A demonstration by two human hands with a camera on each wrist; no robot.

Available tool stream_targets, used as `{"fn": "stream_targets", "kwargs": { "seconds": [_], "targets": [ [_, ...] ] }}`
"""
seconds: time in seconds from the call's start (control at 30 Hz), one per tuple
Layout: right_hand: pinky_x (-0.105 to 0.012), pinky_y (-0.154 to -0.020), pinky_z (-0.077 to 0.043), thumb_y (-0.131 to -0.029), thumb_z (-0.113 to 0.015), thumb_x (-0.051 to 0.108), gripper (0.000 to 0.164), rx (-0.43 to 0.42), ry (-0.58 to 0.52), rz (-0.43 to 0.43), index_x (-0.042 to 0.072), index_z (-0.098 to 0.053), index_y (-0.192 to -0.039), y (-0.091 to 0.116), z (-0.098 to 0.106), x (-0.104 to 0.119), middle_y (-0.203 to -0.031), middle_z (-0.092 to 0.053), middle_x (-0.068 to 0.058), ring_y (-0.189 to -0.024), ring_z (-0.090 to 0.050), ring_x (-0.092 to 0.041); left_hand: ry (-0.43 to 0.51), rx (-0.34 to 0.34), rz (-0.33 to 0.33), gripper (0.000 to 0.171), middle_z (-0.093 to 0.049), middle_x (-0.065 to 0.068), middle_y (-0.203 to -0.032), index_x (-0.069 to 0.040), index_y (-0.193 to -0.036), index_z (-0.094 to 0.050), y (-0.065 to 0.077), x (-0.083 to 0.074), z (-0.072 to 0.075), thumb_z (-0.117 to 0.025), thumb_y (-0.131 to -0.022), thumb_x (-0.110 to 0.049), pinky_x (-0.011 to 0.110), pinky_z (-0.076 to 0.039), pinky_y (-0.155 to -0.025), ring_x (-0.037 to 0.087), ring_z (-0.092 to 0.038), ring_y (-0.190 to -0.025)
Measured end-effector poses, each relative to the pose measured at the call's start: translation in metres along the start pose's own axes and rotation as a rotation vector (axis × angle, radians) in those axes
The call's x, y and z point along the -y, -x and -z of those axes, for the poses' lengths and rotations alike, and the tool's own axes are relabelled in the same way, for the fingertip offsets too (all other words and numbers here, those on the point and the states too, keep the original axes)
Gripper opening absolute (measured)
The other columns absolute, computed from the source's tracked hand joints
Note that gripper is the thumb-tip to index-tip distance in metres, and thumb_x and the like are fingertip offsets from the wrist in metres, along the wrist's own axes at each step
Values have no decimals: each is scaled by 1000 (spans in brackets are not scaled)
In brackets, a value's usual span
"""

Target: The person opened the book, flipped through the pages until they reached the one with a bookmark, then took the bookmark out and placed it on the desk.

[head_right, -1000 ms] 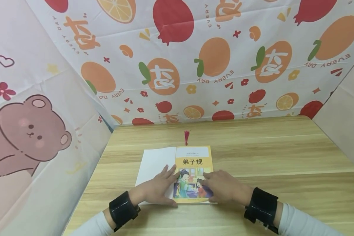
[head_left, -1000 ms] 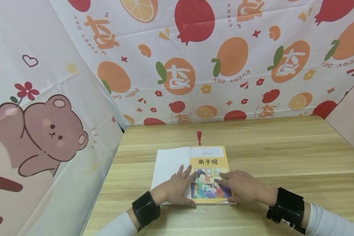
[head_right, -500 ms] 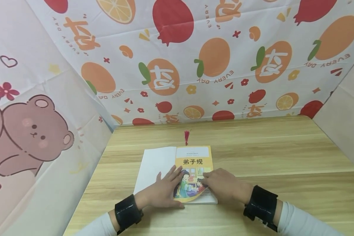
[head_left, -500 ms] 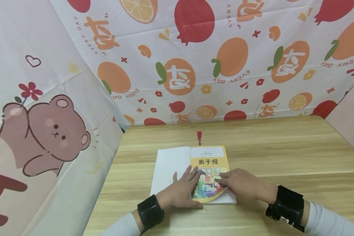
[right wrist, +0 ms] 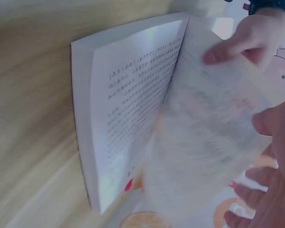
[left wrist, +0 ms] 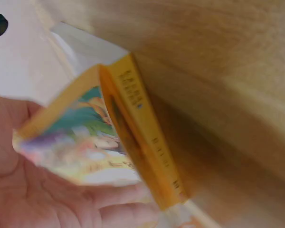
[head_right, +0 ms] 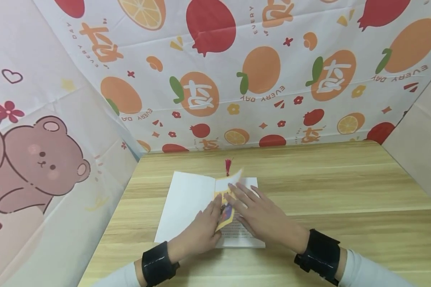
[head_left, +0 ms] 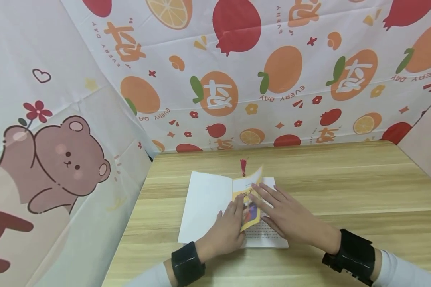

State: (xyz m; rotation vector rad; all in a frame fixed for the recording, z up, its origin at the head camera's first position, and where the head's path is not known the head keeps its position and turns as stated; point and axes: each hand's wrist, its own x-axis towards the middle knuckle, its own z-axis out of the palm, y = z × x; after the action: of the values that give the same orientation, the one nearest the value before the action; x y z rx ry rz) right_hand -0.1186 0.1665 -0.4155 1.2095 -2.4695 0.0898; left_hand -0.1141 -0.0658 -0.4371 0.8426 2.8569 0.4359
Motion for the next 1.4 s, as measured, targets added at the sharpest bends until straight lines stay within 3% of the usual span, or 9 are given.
{"fn": "stream_targets", "kwargs": {
  "seconds": [0.17, 0.27, 0.37, 0.47, 0.53, 0.63, 0.8, 0.97, 1.4],
  "targets": [
    [-55, -111, -39, -93, -69, 32, 74, 83, -69, -110, 1, -37, -153, 12, -5, -1, -158, -37, -19, -144, -39, -36, -200, -259, -48, 117, -6, 26, -165, -9, -161, 2, 14, -4, 9, -81, -80, -19, 66, -40, -105, 44, -29, -147],
    [-57, -112, -37, -95, -66, 35, 72, 199, -127, -131, 3, -37, -153, 20, -7, -1, -160, -35, -19, -145, -37, -37, -424, -382, -103, 113, -4, 23, -166, -16, -162, -11, 20, -1, 15, -86, -78, -23, 66, -36, -109, 44, -20, -150],
    [-59, -110, -38, -97, -64, 34, 67, 300, -189, -124, 4, -41, -152, 26, -8, 0, -159, -36, -19, -144, -38, -38, -654, -401, -137, 86, -17, 15, -166, -21, -152, -42, 24, 5, 18, -86, -77, -25, 63, -32, -111, 39, -19, -151],
    [-58, -107, -42, -97, -63, 34, 60, 394, -242, -129, 5, -48, -147, 31, -7, 1, -155, -42, -19, -140, -44, -38, -805, -320, -172, 56, -33, 7, -162, -23, -134, -64, 24, 13, 17, -82, -80, -26, 61, -33, -111, 33, -29, -150],
    [-57, -105, -44, -96, -64, 36, 59, 449, -259, -137, 5, -52, -145, 33, -6, 2, -153, -46, -19, -137, -48, -38, -808, -233, -208, 48, -42, 3, -158, -24, -128, -68, 23, 19, 15, -79, -82, -22, 59, -34, -111, 29, -35, -147],
    [-55, -105, -45, -94, -67, 38, 62, 494, -265, -144, 4, -53, -144, 34, -6, 3, -151, -48, -19, -135, -50, -38, -706, -83, -233, 54, -48, 2, -154, -22, -134, -64, 24, 26, 11, -76, -81, -18, 56, -38, -110, 28, -43, -143],
    [-55, -107, -43, -91, -69, 43, 70, 479, -244, -138, 1, -51, -144, 34, -7, 5, -152, -46, -20, -137, -47, -39, -479, 84, -173, 58, -47, 5, -154, -16, -145, -54, 23, 32, 9, -67, -88, -18, 53, -45, -105, 34, -46, -140],
    [-56, -107, -42, -88, -72, 45, 72, 469, -246, -162, 1, -53, -142, 31, -9, 5, -149, -48, -22, -135, -49, -39, -410, 118, -152, 50, -48, 5, -153, -14, -145, -54, 19, 33, 12, -57, -99, -35, 52, -49, -102, 34, -47, -139],
    [-56, -103, -45, -76, -82, 44, 77, 444, -235, -163, 2, -58, -137, 27, -10, 4, -144, -53, -22, -130, -54, -39, -460, 45, -132, 56, -58, 8, -143, -18, -136, -64, 12, 34, 11, -66, -91, -52, 52, -50, -99, 33, -55, -130]
  ]
}}
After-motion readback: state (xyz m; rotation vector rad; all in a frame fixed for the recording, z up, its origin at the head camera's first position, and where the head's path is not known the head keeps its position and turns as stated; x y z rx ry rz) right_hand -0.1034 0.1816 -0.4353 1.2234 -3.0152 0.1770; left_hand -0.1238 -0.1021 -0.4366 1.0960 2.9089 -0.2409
